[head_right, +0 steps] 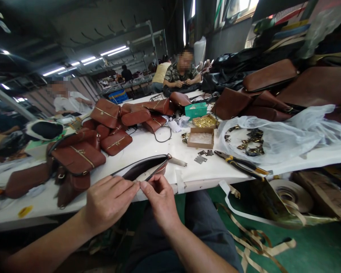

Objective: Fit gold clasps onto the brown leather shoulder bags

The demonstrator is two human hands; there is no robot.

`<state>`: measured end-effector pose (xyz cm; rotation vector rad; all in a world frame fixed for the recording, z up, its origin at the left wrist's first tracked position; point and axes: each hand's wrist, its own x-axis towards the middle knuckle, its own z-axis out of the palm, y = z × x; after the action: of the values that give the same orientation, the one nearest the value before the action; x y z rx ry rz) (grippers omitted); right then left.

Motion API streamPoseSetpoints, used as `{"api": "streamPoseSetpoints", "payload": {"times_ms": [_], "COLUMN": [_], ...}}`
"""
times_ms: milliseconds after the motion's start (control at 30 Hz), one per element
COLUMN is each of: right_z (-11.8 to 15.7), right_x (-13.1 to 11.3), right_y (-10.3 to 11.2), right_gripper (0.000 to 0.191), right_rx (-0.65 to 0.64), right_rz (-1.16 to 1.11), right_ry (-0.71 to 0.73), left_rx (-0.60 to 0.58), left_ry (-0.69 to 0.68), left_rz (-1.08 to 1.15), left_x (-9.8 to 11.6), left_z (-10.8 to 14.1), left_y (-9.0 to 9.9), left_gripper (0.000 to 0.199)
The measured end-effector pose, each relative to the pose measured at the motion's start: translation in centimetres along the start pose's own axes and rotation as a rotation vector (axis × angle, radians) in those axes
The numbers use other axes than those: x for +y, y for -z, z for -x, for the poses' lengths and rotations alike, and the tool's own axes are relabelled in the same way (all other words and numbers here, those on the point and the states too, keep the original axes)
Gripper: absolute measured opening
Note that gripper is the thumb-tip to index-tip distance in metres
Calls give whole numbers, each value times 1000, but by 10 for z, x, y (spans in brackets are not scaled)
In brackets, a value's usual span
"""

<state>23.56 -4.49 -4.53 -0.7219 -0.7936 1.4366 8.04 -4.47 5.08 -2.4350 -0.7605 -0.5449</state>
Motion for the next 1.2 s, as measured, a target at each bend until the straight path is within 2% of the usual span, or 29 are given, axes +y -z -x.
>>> {"api": "streamPoseSetpoints", "payload": {"times_ms": [100,200,333,467,567,667,767,833,967,1033,1100,1200], "right_z": [1,0,-3,-3,1,4,3,3,2,2,1,0], "right_x": [5,9,13,21,31,43,54,63,82,89,92,94], "right_y": [-4,-8,-8,0,14,35,58,70,81,82,81,79], "right_gripper": [20,16,10,11,13,18,24,28,34,37,40,41], "right_rx": [18,31,36,31,68,132,189,225,306,335,354,384], "right_rz": [-68,-118,-161,-208,-163,-19,98,95,-30,-78,-83,-56], "right_ry": [-19,-51,-105,-193,-220,-221,-239,-257,-316,-337,-338,-324], "left_rx": [-43,-151,-266,-347,-455,-501,-457,-408,-323,-357,-429,-509], "left_ry": [18,46,56,-40,-139,-244,-326,-330,-250,-176,-89,-1], "left_rz": [-36,-67,36,267,332,303,273,262,286,317,333,307], "left_x": [6,14,23,22,13,3,1,4,17,24,28,28], "left_z": [0,1,2,1,0,0,3,8,31,46,57,62], "left_y": [2,4,13,27,25,5,-29,-53,-96,-111,-119,-123], "left_gripper": [9,13,21,40,32,22,16,15,15,15,18,28]}}
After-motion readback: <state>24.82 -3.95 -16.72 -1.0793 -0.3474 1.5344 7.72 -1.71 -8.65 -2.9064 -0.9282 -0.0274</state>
